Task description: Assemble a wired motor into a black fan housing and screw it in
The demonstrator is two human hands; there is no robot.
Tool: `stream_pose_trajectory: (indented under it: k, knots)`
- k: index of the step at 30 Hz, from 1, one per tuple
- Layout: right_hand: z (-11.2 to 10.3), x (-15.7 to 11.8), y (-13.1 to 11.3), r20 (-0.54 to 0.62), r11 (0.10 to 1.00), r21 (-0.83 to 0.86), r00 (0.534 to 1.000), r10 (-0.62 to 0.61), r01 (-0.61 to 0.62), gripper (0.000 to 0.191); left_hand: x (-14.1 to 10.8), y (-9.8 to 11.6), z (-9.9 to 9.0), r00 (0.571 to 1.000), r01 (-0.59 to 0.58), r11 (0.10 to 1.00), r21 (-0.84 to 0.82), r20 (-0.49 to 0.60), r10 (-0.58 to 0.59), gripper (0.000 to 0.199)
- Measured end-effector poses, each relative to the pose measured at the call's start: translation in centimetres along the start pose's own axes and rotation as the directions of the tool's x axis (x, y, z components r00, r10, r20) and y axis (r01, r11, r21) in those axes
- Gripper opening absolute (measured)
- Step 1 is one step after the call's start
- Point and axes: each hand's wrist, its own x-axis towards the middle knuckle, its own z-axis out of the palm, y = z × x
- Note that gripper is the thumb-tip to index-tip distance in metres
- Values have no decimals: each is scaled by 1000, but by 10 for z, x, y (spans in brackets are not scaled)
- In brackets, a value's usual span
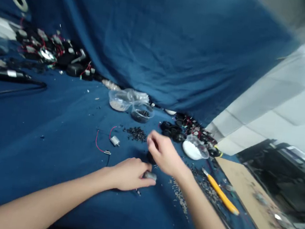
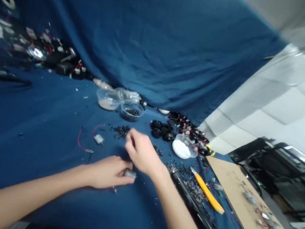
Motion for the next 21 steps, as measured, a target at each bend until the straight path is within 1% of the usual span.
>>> stream_pose_trajectory:
  k: [2, 3, 5, 8, 12, 16, 21]
  knots:
    - [-1, -42, 16, -24, 997, 49, 998, 52, -51, 24, 1, 1, -3, 999, -10, 999, -45, -33, 9, 27]
    - [0, -56, 27, -22, 994, 90, 997, 69, -66, 27, 1, 1, -4, 999, -4, 998, -63, -48, 1, 28]
    - [6, -73, 50, -36, 978, 189, 995, 96, -88, 33, 4, 2, -5, 997, 17, 996, -86, -68, -23, 29]
    - [15, -80, 78, -82, 942, 324, 989, 126, -93, 42, 12, 2, -3, 994, 64, 993, -95, -78, -72, 28]
    - [20, -81, 99, -69, 894, 439, 988, 138, -94, 42, 25, -1, 1, 990, 105, 992, -69, -84, -110, 32]
    - [17, -89, 105, -44, 875, 469, 987, 155, -116, 35, 28, -3, 2, 993, 85, 996, -2, -84, -85, 31]
    - [16, -104, 105, 19, 886, 425, 981, 195, -184, 27, 22, -1, 7, 997, 42, 994, 98, -70, -35, 28]
